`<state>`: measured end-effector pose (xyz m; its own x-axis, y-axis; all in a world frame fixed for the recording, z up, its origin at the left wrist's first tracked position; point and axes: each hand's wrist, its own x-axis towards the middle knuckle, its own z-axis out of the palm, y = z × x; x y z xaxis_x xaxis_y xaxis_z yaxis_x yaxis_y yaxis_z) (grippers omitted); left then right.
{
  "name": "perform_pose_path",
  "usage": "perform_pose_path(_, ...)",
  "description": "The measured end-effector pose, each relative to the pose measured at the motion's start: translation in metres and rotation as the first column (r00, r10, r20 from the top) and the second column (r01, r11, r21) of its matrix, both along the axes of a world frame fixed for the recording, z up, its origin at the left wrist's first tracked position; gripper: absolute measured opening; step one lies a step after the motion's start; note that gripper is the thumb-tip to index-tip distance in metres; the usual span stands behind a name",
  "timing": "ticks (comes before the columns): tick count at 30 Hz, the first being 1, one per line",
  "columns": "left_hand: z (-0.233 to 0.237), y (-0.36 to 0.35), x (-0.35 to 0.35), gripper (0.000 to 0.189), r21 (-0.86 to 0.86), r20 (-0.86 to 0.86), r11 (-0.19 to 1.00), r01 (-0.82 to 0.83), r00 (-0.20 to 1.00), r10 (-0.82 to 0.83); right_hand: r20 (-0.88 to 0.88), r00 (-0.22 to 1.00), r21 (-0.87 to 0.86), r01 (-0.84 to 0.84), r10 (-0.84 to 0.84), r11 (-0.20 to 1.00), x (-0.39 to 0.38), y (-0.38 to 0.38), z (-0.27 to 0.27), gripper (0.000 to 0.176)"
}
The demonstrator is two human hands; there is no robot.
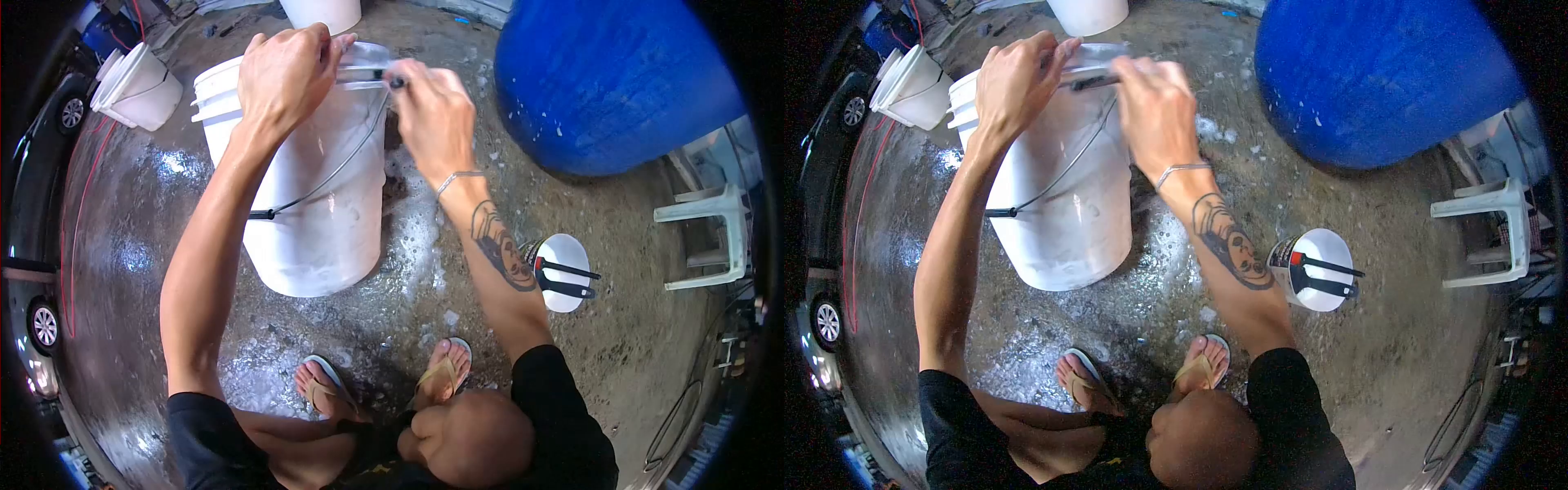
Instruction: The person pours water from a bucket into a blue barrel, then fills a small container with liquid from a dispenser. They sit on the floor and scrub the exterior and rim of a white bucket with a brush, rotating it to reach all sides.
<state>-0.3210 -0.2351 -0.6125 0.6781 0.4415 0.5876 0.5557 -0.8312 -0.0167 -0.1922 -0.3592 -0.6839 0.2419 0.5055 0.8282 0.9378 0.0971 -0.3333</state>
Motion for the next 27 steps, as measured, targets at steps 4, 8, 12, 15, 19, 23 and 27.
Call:
perform_pose_path(4,-0.001,0.009,-0.003,0.04,0.06,0.006,0.998,0.033,0.999,-0.033,0.01,0.997,0.066,-0.072,0.071,0.995,-0.006,-0.008,-0.002,0.023)
perform_pose_path(8,-0.009,0.016,0.003,0.039,0.106,0.032,0.992,0.067,0.997,-0.071,-0.044,0.993,0.079,-0.108,0.112,0.991,-0.007,0.002,-0.01,0.022)
perform_pose_path(12,0.0,0.008,0.008,0.039,0.026,0.023,1.0,0.013,1.0,-0.013,-0.113,0.988,0.116,-0.092,0.105,0.989,-0.003,-0.003,0.004,0.01)
perform_pose_path(15,-0.002,0.006,0.012,0.04,0.028,0.0,0.999,0.031,1.0,-0.031,-0.206,0.972,0.059,-0.101,0.111,0.993,-0.004,-0.001,0.001,0.006)
perform_pose_path(19,-0.003,0.002,0.019,0.04,0.135,-0.02,0.991,0.022,1.0,-0.019,-0.104,0.994,0.01,0.035,-0.034,0.999,0.009,-0.005,0.011,0.009)
perform_pose_path(23,-0.006,-0.004,0.021,0.04,0.052,0.036,0.99,0.129,0.991,-0.131,-0.252,0.968,-0.088,-0.018,-0.004,0.996,0.009,-0.008,0.012,0.012)
perform_pose_path(27,-0.007,0.0,0.024,0.037,0.065,0.023,0.989,0.136,0.99,-0.138,-0.272,0.935,0.117,-0.201,0.226,0.972,-0.004,-0.018,0.021,0.012)
